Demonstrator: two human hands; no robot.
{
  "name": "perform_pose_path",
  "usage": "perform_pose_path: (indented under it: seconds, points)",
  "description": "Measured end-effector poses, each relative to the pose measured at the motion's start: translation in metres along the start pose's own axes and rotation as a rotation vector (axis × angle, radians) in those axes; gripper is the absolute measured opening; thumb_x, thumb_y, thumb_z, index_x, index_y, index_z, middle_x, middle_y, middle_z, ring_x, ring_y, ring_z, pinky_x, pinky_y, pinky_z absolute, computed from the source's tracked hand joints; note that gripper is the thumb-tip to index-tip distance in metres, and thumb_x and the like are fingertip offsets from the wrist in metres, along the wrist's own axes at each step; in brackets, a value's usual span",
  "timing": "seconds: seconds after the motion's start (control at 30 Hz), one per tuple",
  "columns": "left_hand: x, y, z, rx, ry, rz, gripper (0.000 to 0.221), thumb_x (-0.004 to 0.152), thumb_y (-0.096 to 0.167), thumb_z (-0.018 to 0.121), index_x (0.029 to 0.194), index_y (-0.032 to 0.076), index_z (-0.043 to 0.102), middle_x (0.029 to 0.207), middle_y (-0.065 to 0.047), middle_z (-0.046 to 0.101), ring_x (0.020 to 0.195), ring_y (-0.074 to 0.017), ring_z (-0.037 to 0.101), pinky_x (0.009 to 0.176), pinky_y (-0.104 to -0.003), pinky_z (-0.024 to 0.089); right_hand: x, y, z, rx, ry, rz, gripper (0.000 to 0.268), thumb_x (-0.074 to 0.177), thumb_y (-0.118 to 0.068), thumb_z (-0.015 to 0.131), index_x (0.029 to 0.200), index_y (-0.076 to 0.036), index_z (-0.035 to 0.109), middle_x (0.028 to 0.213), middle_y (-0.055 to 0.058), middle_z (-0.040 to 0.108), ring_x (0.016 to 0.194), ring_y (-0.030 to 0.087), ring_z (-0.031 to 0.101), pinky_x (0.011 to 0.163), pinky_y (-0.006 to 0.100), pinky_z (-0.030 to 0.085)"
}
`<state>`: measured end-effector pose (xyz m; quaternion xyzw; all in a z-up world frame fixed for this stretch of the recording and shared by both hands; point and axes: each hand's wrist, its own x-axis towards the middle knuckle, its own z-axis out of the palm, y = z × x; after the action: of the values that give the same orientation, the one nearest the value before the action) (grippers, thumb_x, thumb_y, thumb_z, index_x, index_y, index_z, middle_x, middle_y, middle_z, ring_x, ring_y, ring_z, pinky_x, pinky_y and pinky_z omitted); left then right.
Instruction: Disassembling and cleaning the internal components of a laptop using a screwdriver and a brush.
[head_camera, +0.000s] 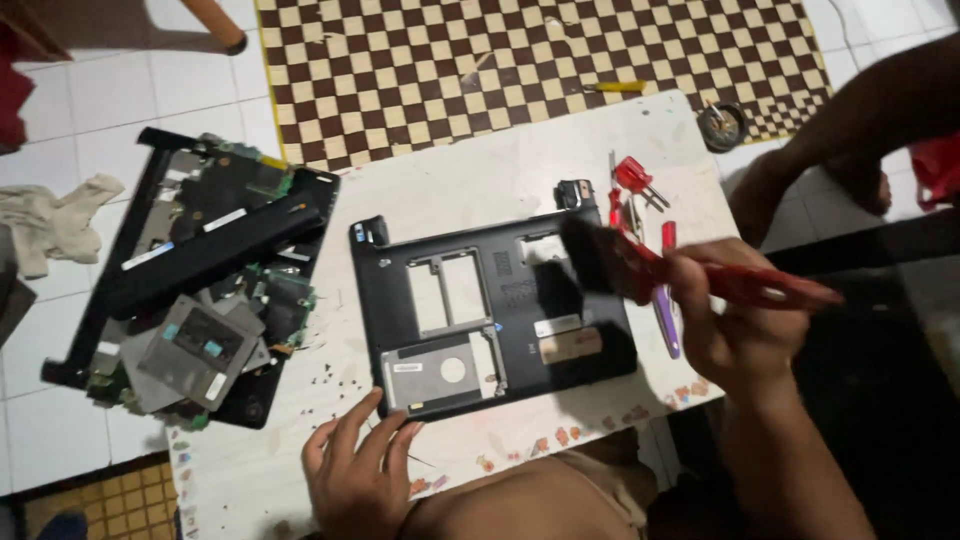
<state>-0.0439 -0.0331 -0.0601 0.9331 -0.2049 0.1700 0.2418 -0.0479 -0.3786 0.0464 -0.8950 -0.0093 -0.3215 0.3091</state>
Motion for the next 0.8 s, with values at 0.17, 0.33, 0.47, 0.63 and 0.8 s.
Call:
perform_pose_path:
  seconds: [0.17, 0.33, 0.47, 0.63, 0.8]
  points:
    - [0.0, 0.003, 0.002, -0.018, 0.031, -0.003, 0.011, 0.086, 0.023, 0.08, 0.091, 0.012, 0.08, 0.119, -0.009, 0.075, 0.106, -0.0163, 0.069, 0.098, -0.041, 0.045, -0.03, -0.003, -0.023, 0.17, -0.288, 0.311, 0.034, 0.101, -0.034, 0.05, 0.088, -0.008, 0.069, 0.084, 0.002, 0.071, 0.071, 0.012, 0.065, 0.064, 0.024, 0.047]
    - [-0.004, -0.002, 0.005, -0.002, 0.011, -0.015, 0.011, 0.084, 0.021, 0.083, 0.09, 0.013, 0.082, 0.118, -0.01, 0.075, 0.105, -0.0165, 0.07, 0.097, -0.042, 0.046, -0.046, -0.017, -0.039, 0.29, -0.332, 0.376, 0.02, 0.091, -0.024, 0.066, 0.076, -0.015, 0.074, 0.073, -0.003, 0.075, 0.06, 0.003, 0.067, 0.053, 0.017, 0.048]
    - [-0.008, -0.004, 0.006, -0.008, -0.018, -0.021, 0.012, 0.085, 0.023, 0.081, 0.092, 0.013, 0.082, 0.121, -0.009, 0.075, 0.109, -0.0163, 0.069, 0.1, -0.042, 0.044, -0.055, -0.008, -0.039, 0.129, -0.233, 0.093, 0.028, 0.1, -0.02, 0.049, 0.085, -0.003, 0.065, 0.079, 0.009, 0.069, 0.062, 0.017, 0.064, 0.056, 0.027, 0.049]
    - [-0.009, -0.003, 0.007, -0.013, -0.047, -0.069, 0.011, 0.086, 0.023, 0.079, 0.092, 0.014, 0.082, 0.123, -0.008, 0.074, 0.111, -0.0156, 0.068, 0.103, -0.043, 0.043, -0.08, -0.014, -0.063, 0.419, -0.325, 0.473, 0.023, 0.089, -0.021, 0.063, 0.079, -0.005, 0.075, 0.071, 0.007, 0.074, 0.063, 0.017, 0.069, 0.061, 0.027, 0.053]
    - [-0.007, -0.002, 0.006, -0.023, -0.008, -0.035, 0.01, 0.086, 0.02, 0.079, 0.09, 0.012, 0.082, 0.119, -0.011, 0.076, 0.11, -0.0159, 0.07, 0.101, -0.042, 0.044, -0.107, 0.014, -0.073, -0.009, 0.338, 0.262, 0.029, 0.109, 0.001, 0.052, 0.083, 0.015, 0.048, 0.093, 0.037, 0.059, 0.077, 0.042, 0.056, 0.079, 0.049, 0.046]
